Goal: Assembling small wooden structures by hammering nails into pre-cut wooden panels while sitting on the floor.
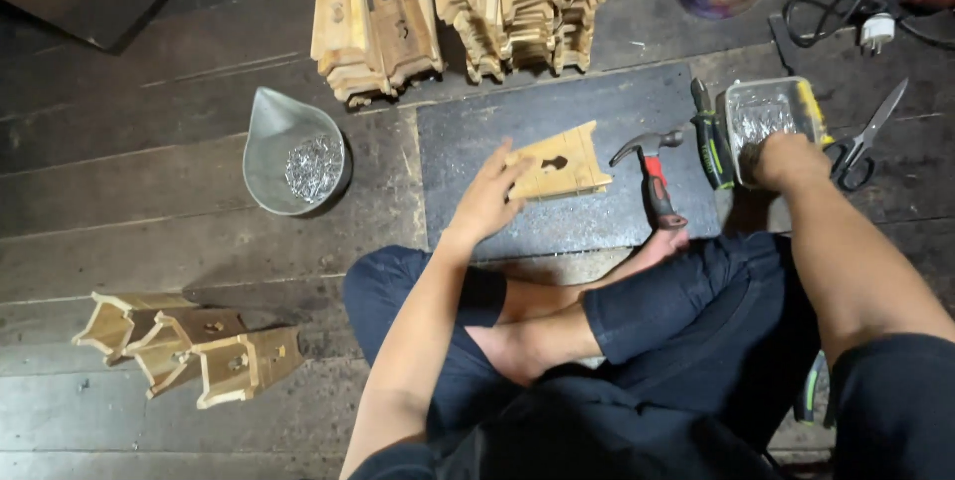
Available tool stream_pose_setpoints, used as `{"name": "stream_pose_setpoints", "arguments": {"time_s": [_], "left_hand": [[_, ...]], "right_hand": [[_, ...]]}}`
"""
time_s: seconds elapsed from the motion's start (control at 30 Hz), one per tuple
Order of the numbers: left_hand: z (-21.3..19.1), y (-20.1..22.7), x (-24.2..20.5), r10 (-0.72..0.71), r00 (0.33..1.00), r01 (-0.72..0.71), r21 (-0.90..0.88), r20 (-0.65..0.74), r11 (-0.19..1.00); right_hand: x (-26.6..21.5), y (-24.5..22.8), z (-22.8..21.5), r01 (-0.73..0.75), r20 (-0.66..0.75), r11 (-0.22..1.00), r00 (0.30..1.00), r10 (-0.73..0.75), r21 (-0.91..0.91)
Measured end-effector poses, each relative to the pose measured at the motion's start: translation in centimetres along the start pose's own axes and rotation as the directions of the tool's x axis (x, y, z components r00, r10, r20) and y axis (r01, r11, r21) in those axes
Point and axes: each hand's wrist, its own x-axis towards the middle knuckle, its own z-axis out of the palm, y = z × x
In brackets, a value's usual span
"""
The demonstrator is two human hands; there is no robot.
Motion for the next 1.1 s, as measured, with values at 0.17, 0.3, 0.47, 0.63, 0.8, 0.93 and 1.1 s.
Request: {"name": "stream_pose_setpoints", "arguments": {"time_s": [0.17, 0.3, 0.47, 0.63, 0.8, 0.93, 1.1], "left_hand": [[5.1, -1.7, -0.9, -0.432, 0.854, 0.187, -0.604, -0.29, 0.775], [7.7, 0.1, 0.6, -0.644, 0.736, 0.11, -0.9, -0.212, 0.422], [8.0, 4.3, 2.9, -0.79, 0.513, 0.212, -0.842, -0.337, 0.497], [10.9, 2.2, 6.0, -0.845, 0.238, 0.16, -0.839, -0.479, 0.52], [11.4, 1.2, 7.1, -0.736, 0.133, -0.012, -0.744, -0.663, 0.668], [11.9, 0.8, 7.1, -0.712, 0.152, -0.06, -0.726, -0.685, 0.685], [11.4, 0.8, 7.2, -0.694, 0.106, -0.103, -0.702, -0.712, 0.704]], "right_hand": [[0.4, 0.0, 0.5, 0.013, -0.057, 1.0, 0.998, -0.013, -0.012], [4.3, 3.1, 3.3, 0.048, -0.24, 0.997, 0.97, -0.033, 0.058], [5.5, 5.0, 4.7, 0.078, -0.386, 0.947, 0.921, 0.051, 0.312], [4.4, 4.8, 4.1, 0.128, -0.485, 0.872, 0.864, 0.136, 0.473], [0.6, 1.3, 1.0, 0.469, -0.702, 0.805, 0.706, -0.095, 0.363], [-4.4, -3.8, 1.5, 0.762, -0.775, 0.635, 0.475, -0.417, 0.126], [-13.6, -14.2, 2.8, 0.928, -0.723, 0.372, 0.257, -0.641, 0.0]]}}
